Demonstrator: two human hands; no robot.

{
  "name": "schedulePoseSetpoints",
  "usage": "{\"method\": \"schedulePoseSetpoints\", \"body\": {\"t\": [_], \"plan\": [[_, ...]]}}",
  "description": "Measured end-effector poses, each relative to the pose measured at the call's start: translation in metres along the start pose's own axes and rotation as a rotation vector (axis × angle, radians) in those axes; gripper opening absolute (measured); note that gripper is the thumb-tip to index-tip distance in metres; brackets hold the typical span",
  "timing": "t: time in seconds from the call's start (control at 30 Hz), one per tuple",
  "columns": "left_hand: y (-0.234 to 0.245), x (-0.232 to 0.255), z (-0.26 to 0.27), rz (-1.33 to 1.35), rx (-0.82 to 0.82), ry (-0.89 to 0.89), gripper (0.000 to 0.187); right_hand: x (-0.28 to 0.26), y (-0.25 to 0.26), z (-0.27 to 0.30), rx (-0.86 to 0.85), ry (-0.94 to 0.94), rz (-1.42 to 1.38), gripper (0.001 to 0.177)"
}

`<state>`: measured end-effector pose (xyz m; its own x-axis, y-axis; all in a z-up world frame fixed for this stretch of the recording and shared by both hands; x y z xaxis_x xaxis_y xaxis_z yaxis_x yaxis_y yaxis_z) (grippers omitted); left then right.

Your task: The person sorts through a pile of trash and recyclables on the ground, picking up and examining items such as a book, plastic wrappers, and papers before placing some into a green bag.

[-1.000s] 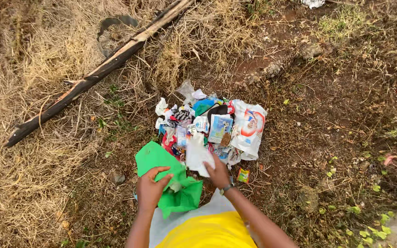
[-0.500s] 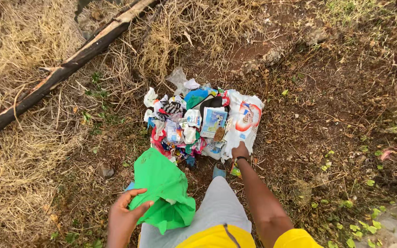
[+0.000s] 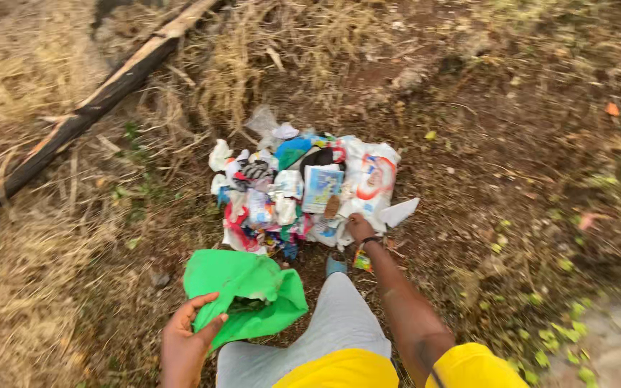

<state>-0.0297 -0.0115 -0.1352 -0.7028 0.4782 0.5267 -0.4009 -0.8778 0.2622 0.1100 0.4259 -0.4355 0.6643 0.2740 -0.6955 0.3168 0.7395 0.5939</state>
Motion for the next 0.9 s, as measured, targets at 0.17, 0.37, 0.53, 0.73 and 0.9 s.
{"method": "schedulePoseSetpoints", "body": {"t": [0.17, 0.37, 0.53, 0.73, 0.9], "plan": [[-0.014, 0.026, 0.002, -0.111, 0.014, -0.275, 0.050, -0.020, -0.022, 0.077, 0.045, 0.180, -0.086, 0.025], [-0.027, 0.045, 0.001, -0.094, -0.052, -0.316, 0.051, -0.192, 0.043, 0.195, 0.193, 0.544, -0.168, 0.026], [-0.034, 0.062, 0.014, -0.001, -0.181, -0.385, 0.047, -0.323, 0.019, 0.252, -0.081, 1.068, -0.185, 0.037], [-0.028, 0.077, 0.042, -0.016, -0.225, -0.263, 0.040, -0.274, -0.178, 0.191, -0.690, 0.876, 0.562, 0.018], [-0.006, 0.095, 0.064, 0.012, -0.186, -0.302, 0.035, -0.239, -0.243, 0.154, -0.474, 0.770, 0.539, 0.027]]}}
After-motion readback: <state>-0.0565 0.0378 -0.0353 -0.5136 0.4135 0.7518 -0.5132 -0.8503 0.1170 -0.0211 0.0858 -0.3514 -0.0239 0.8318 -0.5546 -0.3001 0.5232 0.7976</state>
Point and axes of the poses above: each hand's wrist, its own z-axis away from the middle knuckle, its own y-axis out of the back of the hand, x = y × z, the point moved 8 cm from there along -z, towards the middle knuckle, and after that the axes turned 11 degrees about y, right-handed, at the moved point
